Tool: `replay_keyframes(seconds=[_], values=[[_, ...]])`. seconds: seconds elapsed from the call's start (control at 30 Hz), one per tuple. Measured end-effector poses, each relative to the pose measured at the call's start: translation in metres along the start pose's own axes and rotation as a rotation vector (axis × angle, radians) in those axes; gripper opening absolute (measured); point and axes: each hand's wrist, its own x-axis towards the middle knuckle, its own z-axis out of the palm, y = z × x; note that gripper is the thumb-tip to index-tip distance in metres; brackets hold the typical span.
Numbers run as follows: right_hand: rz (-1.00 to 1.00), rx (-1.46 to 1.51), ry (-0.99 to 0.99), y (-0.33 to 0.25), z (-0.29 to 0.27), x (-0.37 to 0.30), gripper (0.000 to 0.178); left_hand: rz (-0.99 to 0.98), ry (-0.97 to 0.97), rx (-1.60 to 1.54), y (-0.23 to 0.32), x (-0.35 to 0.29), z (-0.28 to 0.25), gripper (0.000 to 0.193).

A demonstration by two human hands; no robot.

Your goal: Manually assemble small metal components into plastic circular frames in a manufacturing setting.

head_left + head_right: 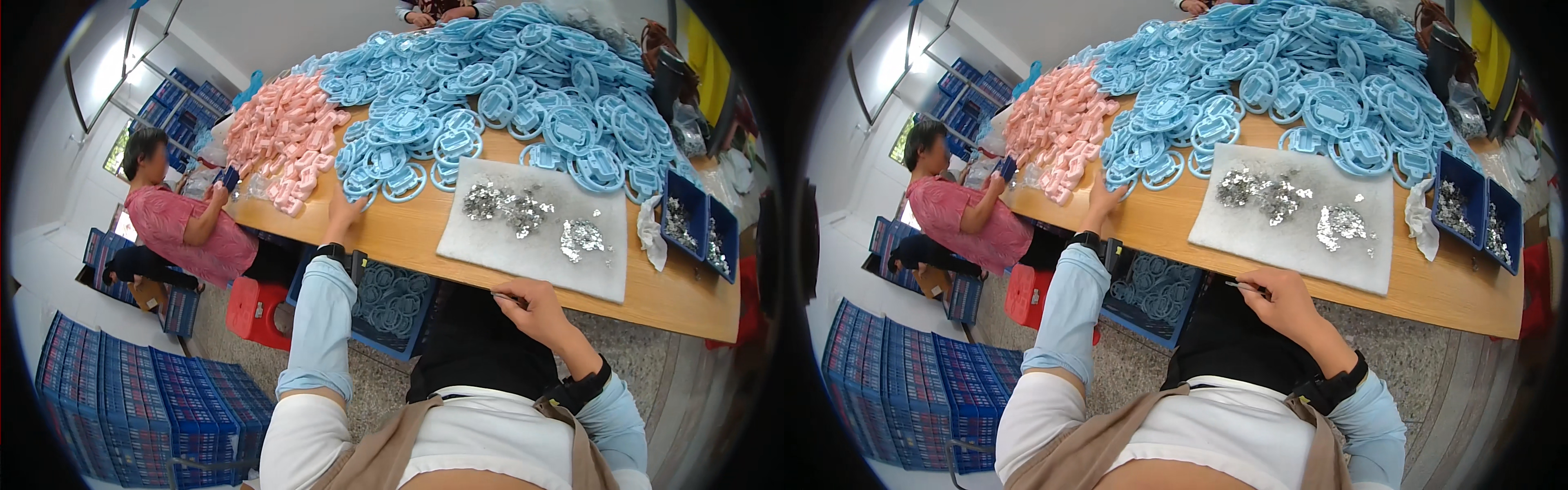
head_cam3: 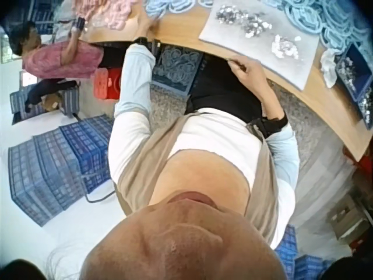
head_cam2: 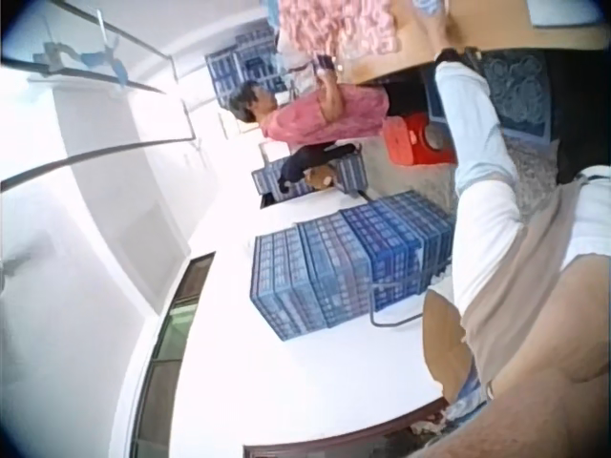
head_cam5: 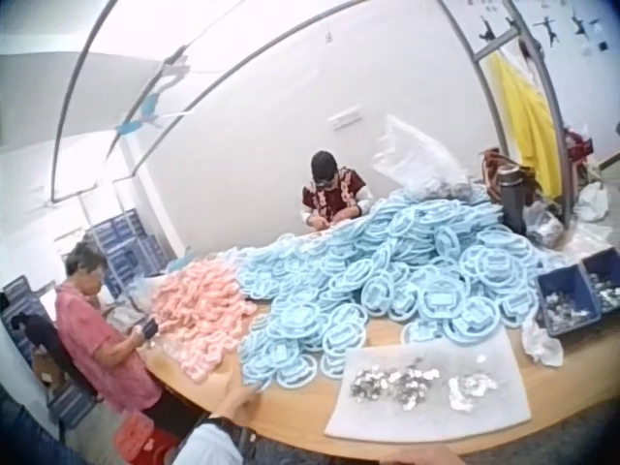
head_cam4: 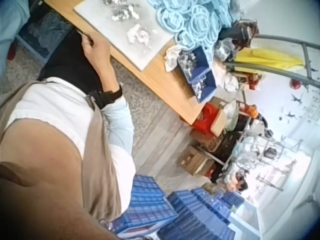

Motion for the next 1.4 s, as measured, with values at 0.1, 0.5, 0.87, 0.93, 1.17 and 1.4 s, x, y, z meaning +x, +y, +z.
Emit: replay_keyframes(seconds=[0.1,0.5,0.87,0.93,1.17,1.4], values=[[0.025,0.008,0.044,0.003,-0.012,-0.003,0.014,-0.069,-0.025,0.178,0.020,-0.001,-0.014,0.069],[0.067,0.100,-0.083,0.014,-0.005,0.019,0.023,-0.345,-0.154,-0.193,0.073,-0.070,-0.048,0.043],[0.272,0.778,0.143,0.010,-0.010,0.034,0.027,0.412,-0.188,-0.227,0.240,-0.198,0.012,0.061],[0.297,0.754,0.077,0.013,-0.021,0.034,0.025,0.237,-0.136,-0.475,0.223,-0.199,0.017,0.063],[0.193,0.375,-0.395,-0.002,-0.040,0.056,0.021,-0.445,-0.862,-1.239,0.200,-0.205,0.022,0.045],[-0.008,-0.640,0.236,0.062,-0.101,0.121,0.019,-0.714,-0.499,-1.445,0.207,-0.202,0.024,0.038]])
